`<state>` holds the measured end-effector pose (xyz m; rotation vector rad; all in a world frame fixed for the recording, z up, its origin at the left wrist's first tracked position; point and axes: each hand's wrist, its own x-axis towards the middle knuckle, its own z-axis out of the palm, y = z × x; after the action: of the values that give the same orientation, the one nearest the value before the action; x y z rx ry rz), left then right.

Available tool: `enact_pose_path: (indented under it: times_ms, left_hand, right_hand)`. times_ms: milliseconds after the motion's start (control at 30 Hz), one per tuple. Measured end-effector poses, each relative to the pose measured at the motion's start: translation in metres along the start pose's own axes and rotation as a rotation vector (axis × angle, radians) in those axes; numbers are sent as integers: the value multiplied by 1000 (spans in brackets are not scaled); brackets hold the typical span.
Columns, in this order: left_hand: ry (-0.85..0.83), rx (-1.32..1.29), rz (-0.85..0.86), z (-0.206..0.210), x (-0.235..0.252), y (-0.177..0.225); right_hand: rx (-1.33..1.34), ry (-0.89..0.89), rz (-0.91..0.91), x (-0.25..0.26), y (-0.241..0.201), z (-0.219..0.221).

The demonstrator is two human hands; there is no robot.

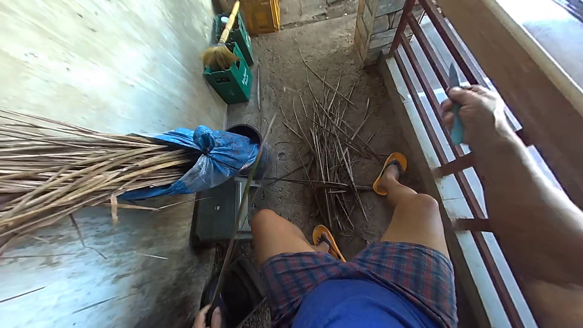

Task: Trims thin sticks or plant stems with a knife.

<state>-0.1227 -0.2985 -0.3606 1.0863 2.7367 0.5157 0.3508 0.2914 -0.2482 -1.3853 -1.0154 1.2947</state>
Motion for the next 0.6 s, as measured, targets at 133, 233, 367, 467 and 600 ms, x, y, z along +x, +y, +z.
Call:
enact_pose_path:
  times_ms: [133,233,367,467,600]
  left_hand:
    - [135,-227,179,29,50,77]
    - [129,-526,270,46,87,145]
    - [49,-825,348,55,110,241]
    - [-25,-972,414,63,109,290]
    - [-167,-1130,343,60,91,342]
  right_hand:
    - [12,-136,95,-69,43,41]
    - [105,-308,202,-129,79,77]
    - [259,-548,157,-203,110,116]
    - [384,-554,108,-234,116,134]
    - [439,-476,24,-243,111,139]
